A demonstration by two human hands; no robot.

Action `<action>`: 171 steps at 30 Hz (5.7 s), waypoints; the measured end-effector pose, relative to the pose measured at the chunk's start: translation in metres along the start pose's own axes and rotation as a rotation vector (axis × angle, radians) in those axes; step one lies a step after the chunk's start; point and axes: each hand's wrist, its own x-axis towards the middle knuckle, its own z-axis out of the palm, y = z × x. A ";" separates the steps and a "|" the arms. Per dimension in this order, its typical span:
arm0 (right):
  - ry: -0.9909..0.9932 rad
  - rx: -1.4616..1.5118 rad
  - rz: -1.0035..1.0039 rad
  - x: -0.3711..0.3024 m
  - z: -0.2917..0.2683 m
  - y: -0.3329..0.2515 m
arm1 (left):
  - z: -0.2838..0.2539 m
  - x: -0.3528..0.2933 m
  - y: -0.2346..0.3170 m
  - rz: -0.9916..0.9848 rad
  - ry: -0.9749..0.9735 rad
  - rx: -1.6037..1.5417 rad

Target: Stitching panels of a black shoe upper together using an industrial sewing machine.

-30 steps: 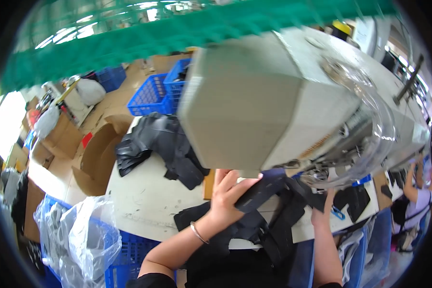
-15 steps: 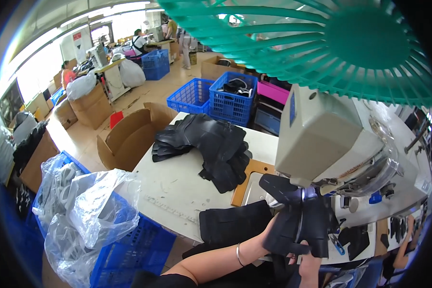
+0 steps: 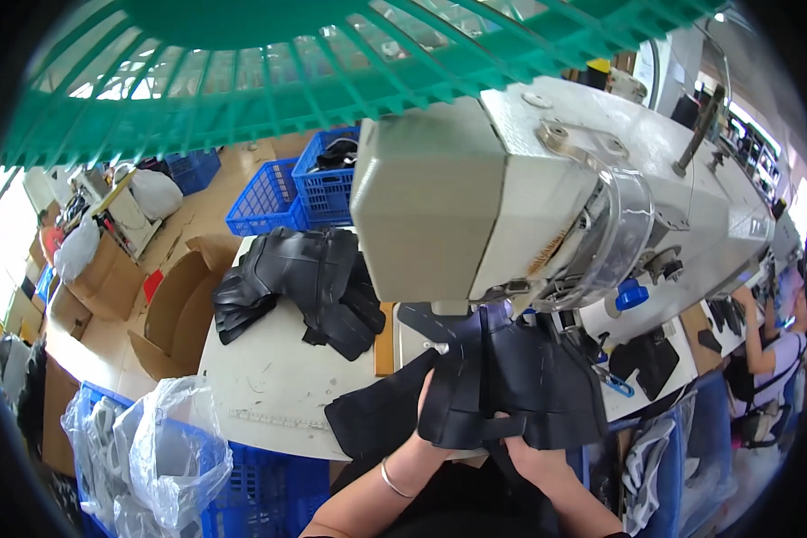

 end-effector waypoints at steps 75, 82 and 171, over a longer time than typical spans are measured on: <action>-0.258 0.680 0.408 0.111 -0.009 0.069 | -0.065 0.047 0.015 1.065 -0.006 1.281; -0.539 0.716 0.469 0.114 -0.025 0.067 | -0.067 0.047 0.012 1.128 0.023 1.289; 0.100 0.120 -0.036 0.049 -0.015 -0.010 | 0.020 0.006 0.007 -0.070 0.335 0.043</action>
